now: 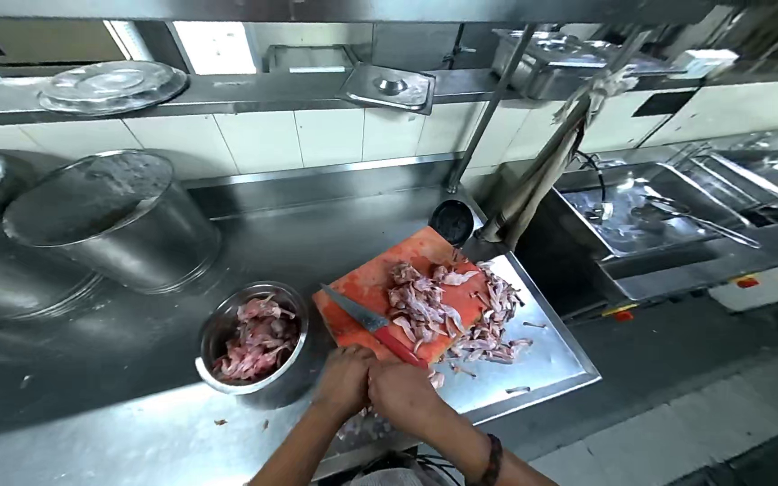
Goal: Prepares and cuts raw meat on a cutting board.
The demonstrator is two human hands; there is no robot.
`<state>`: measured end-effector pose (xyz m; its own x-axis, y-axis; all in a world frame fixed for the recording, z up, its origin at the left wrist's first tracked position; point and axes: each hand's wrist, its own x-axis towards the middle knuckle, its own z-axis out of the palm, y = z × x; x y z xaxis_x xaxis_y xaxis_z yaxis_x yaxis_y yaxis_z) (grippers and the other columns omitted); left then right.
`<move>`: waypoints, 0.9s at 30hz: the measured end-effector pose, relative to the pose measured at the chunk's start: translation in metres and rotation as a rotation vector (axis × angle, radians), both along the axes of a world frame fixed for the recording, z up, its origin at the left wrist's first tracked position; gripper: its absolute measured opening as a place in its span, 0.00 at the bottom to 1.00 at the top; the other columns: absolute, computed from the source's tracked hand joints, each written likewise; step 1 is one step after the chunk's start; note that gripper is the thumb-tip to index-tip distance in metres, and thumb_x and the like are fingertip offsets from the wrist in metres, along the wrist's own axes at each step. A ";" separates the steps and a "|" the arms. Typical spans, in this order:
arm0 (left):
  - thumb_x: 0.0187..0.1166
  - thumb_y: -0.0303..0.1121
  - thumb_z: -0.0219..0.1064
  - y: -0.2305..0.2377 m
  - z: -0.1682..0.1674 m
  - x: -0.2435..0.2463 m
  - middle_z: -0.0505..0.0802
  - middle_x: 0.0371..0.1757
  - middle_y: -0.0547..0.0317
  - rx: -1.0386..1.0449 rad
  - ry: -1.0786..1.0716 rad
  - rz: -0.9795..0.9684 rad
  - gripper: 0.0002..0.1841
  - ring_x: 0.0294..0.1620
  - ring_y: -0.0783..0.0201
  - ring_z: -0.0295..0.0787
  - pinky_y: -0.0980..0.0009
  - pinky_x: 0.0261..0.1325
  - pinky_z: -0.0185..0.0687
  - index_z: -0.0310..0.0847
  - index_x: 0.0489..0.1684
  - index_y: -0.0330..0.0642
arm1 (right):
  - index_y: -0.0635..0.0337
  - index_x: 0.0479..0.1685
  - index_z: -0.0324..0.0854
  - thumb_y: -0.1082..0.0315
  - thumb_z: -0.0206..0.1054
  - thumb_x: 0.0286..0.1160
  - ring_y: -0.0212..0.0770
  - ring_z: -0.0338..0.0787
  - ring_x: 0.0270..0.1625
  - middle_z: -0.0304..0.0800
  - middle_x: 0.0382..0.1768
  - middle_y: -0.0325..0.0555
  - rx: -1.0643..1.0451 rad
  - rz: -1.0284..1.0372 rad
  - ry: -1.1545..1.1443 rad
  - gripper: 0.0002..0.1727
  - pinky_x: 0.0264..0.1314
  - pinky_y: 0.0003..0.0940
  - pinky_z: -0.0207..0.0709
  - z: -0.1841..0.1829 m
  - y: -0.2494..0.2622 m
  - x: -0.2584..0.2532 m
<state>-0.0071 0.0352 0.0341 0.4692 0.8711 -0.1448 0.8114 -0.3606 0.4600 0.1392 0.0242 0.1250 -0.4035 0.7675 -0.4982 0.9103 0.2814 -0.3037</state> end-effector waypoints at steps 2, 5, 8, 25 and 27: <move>0.79 0.39 0.63 -0.005 -0.013 -0.004 0.96 0.51 0.59 0.156 -0.078 -0.057 0.10 0.59 0.55 0.92 0.48 0.64 0.83 0.91 0.42 0.48 | 0.64 0.57 0.83 0.58 0.51 0.87 0.62 0.92 0.57 0.91 0.51 0.61 -0.029 -0.017 -0.007 0.21 0.56 0.65 0.83 0.000 -0.008 0.004; 0.73 0.40 0.70 -0.005 -0.018 -0.006 0.94 0.41 0.55 0.281 -0.153 -0.124 0.09 0.45 0.52 0.94 0.47 0.51 0.88 0.87 0.34 0.45 | 0.63 0.51 0.85 0.55 0.52 0.88 0.60 0.92 0.59 0.92 0.51 0.59 -0.038 -0.062 0.029 0.22 0.60 0.62 0.82 0.001 -0.017 0.013; 0.77 0.38 0.68 0.001 -0.021 -0.023 0.95 0.54 0.51 0.004 -0.063 -0.024 0.11 0.62 0.49 0.91 0.44 0.70 0.82 0.93 0.49 0.45 | 0.62 0.44 0.85 0.55 0.52 0.87 0.56 0.92 0.52 0.91 0.42 0.56 -0.018 -0.125 0.130 0.21 0.57 0.58 0.82 0.010 -0.027 0.030; 0.72 0.40 0.71 -0.033 0.009 -0.036 0.96 0.44 0.57 0.225 -0.410 0.006 0.10 0.55 0.55 0.92 0.48 0.69 0.80 0.89 0.27 0.44 | 0.61 0.33 0.85 0.57 0.52 0.87 0.46 0.86 0.34 0.84 0.27 0.48 -0.095 -0.166 0.433 0.21 0.42 0.51 0.78 0.005 -0.027 0.000; 0.72 0.38 0.72 -0.038 0.001 -0.052 0.97 0.43 0.53 0.211 -0.371 0.107 0.10 0.53 0.52 0.94 0.47 0.68 0.82 0.91 0.31 0.41 | 0.60 0.29 0.83 0.59 0.54 0.83 0.41 0.81 0.28 0.79 0.22 0.43 -0.094 -0.248 0.537 0.19 0.36 0.45 0.74 0.003 -0.036 0.002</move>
<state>-0.0587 -0.0026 0.0353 0.3615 0.9101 0.2027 0.6433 -0.4008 0.6523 0.1410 -0.0122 0.1285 -0.4324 0.8332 -0.3446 0.6576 0.0299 -0.7528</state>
